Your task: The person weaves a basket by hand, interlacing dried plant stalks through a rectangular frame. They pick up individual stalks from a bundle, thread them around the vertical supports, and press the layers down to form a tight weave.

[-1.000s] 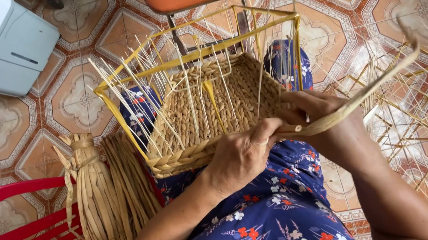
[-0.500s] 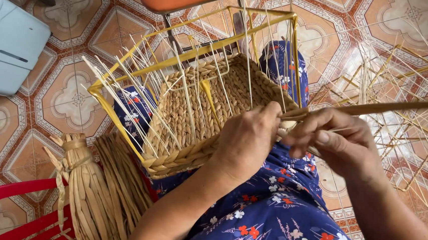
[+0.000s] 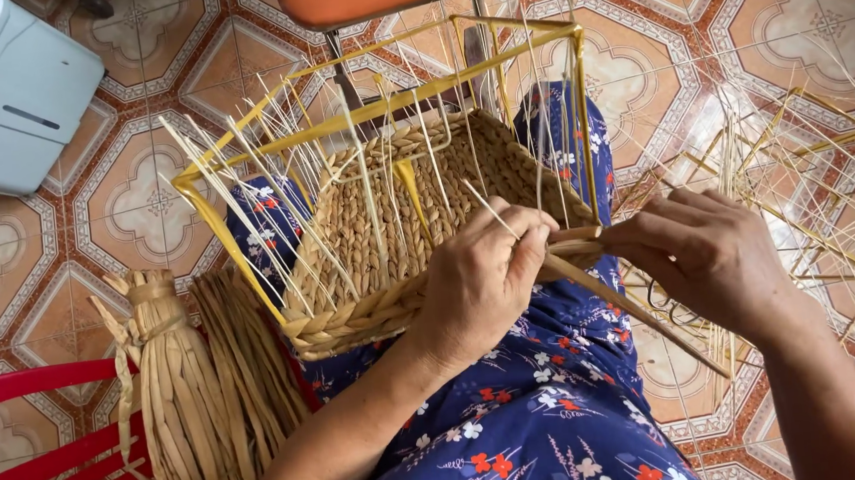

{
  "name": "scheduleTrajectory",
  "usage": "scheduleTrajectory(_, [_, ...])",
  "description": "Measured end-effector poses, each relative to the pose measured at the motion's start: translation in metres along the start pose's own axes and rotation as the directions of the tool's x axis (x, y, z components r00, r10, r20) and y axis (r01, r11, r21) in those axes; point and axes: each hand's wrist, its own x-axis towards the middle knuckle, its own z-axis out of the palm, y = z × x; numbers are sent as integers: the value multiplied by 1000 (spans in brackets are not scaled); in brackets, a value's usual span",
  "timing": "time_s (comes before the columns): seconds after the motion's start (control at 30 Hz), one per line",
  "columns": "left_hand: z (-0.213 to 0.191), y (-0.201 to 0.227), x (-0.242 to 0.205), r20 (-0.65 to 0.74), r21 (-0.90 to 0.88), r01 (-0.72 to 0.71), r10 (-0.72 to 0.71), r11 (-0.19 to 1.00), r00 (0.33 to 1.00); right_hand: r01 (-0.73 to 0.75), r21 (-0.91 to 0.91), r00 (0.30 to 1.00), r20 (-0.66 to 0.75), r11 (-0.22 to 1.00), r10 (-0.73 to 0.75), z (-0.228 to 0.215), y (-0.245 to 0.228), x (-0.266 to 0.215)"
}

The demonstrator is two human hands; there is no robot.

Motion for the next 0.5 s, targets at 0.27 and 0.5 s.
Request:
scheduleTrajectory(0.27, [-7, 5, 11, 143, -28, 88, -83, 996, 986, -19, 144, 983, -176, 989, 45, -10, -18, 11])
scheduleTrajectory(0.5, [-3, 4, 2, -17, 5, -8, 8, 1000, 1000, -129, 53, 990, -58, 990, 132, 16, -6, 0])
